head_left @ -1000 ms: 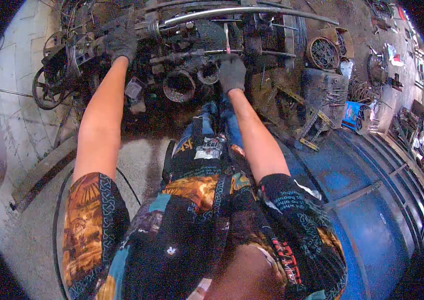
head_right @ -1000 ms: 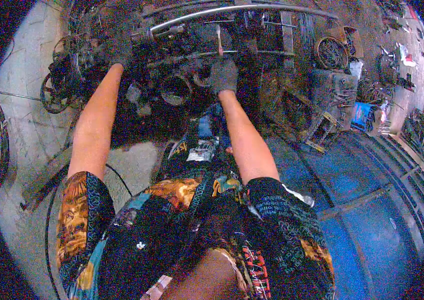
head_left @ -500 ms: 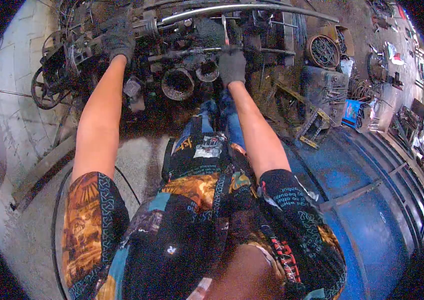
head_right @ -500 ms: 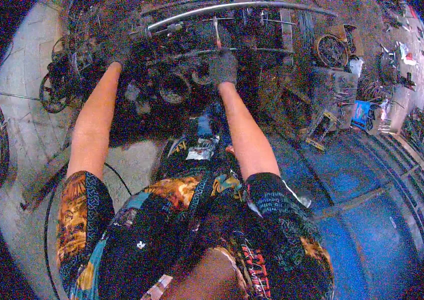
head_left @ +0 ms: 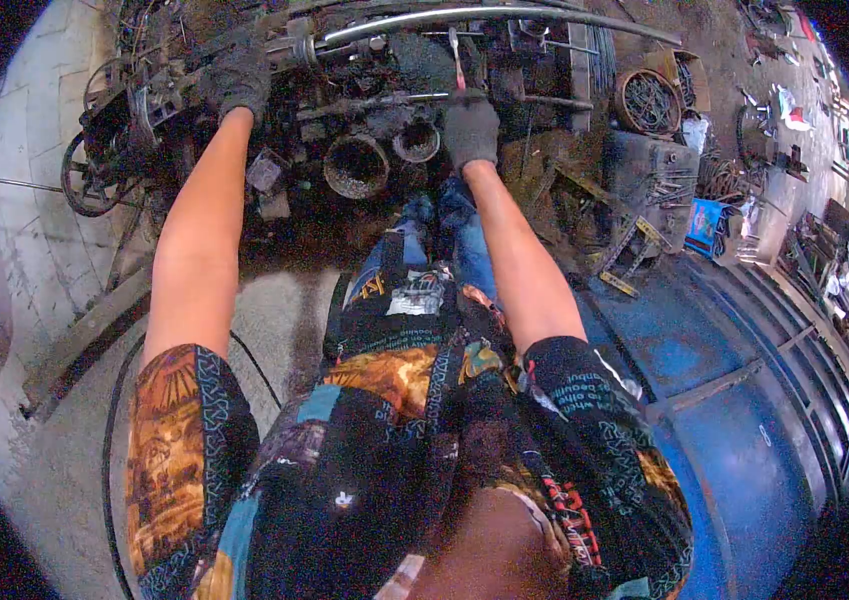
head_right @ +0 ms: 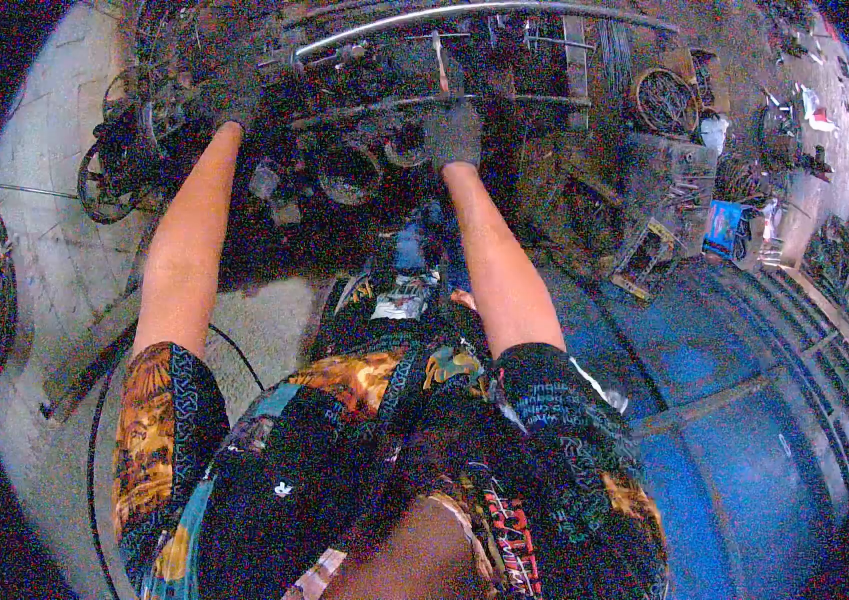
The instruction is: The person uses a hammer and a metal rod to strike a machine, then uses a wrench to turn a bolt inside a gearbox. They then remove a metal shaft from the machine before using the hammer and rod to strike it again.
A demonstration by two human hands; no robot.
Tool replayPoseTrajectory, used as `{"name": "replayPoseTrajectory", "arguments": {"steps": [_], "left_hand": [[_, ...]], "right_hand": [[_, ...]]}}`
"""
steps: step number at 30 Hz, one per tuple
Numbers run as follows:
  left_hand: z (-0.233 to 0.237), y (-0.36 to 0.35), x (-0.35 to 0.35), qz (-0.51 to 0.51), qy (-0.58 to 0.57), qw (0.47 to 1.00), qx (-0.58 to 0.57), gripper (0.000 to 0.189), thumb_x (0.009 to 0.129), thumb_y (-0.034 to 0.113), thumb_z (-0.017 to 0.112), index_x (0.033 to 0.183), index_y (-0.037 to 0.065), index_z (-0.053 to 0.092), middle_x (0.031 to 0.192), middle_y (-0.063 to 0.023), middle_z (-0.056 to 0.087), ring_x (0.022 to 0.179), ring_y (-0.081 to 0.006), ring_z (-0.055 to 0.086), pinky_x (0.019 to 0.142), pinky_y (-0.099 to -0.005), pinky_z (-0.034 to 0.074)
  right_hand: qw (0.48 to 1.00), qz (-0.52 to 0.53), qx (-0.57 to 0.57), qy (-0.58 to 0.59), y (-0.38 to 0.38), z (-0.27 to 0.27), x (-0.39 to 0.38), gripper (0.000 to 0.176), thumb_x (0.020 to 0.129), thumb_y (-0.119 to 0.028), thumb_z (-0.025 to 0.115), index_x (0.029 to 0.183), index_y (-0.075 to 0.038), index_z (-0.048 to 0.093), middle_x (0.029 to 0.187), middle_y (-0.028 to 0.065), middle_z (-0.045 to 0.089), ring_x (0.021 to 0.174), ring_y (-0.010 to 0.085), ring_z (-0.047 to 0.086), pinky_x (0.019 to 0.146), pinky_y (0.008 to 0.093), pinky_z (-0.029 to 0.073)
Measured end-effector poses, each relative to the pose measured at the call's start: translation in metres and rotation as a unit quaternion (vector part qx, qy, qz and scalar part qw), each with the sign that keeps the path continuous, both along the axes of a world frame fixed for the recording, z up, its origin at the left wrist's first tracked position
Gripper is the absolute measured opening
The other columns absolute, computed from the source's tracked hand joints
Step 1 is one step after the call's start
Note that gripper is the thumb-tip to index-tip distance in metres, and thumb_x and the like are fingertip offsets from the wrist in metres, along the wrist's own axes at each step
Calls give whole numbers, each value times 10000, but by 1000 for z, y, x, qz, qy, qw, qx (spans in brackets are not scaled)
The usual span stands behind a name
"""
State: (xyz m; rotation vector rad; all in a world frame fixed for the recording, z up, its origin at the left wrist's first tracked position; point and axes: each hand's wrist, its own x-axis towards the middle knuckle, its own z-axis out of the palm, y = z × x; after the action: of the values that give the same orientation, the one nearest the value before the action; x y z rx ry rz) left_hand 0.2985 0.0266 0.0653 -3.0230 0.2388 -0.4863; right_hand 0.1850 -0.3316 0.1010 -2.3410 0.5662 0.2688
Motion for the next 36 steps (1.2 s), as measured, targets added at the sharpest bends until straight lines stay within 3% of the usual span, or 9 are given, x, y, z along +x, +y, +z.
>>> {"name": "replayPoseTrajectory", "arguments": {"steps": [5,11,14,19,21,29,31,32,36], "left_hand": [[22,-12,-6,21,48,999,3,324,947,261,441,1206,116,571,1178,-183,606,1014,-374,628,791,-521,512],[22,-15,-7,80,42,995,40,373,982,353,384,1003,89,647,931,-198,645,833,-377,624,736,-522,475],[30,-21,-9,99,40,993,52,436,994,384,365,936,80,672,849,-203,658,773,-378,623,717,-523,463],[71,-34,-17,40,115,992,31,328,953,278,433,1204,118,571,1177,-185,609,1006,-379,629,805,-521,509],[62,-32,-9,61,127,990,33,329,957,288,428,1201,123,574,1175,-185,610,1005,-380,628,809,-517,509],[43,-25,-4,51,38,998,-12,344,964,287,416,1217,121,580,1213,-184,605,1042,-383,616,848,-516,499],[41,-15,5,103,212,972,10,379,971,293,396,1259,116,569,1283,-186,573,1121,-381,580,908,-504,478],[33,-9,5,104,214,971,11,379,971,293,396,1259,116,569,1283,-186,573,1121,-381,580,908,-504,478],[-20,11,-10,-70,-104,992,26,362,982,327,387,1101,98,641,972,-194,642,867,-377,622,773,-520,471]], "right_hand": [[977,45,-10,-209,-2,-38,30,467,976,-384,422,903,3,672,898,274,650,900,479,622,740,535,491],[998,-37,16,49,-2,6,-15,408,949,-380,492,941,-22,688,928,279,653,932,455,627,778,518,499],[999,-2,30,-19,-4,14,-14,414,950,-378,490,919,-8,674,931,290,643,930,463,620,772,524,489],[992,-54,86,-74,-3,16,27,402,970,-358,460,925,-8,654,893,282,640,867,478,617,721,535,486],[988,82,-33,-129,-12,-16,34,399,969,-351,449,935,-9,651,901,280,641,846,486,614,707,531,493],[1000,-9,4,12,-18,-20,-25,431,979,-356,436,872,-3,657,922,281,643,923,483,602,776,556,462],[999,4,21,28,-18,-13,-35,450,986,-380,438,914,16,640,944,301,632,915,510,582,793,564,448],[999,-26,9,-19,-18,-28,-39,413,991,-366,450,934,3,625,796,221,641,736,419,615,658,488,489],[947,-53,295,-115,-17,-84,-33,325,1002,-333,451,953,-54,611,657,72,546,532,236,535,489,353,444]]}}
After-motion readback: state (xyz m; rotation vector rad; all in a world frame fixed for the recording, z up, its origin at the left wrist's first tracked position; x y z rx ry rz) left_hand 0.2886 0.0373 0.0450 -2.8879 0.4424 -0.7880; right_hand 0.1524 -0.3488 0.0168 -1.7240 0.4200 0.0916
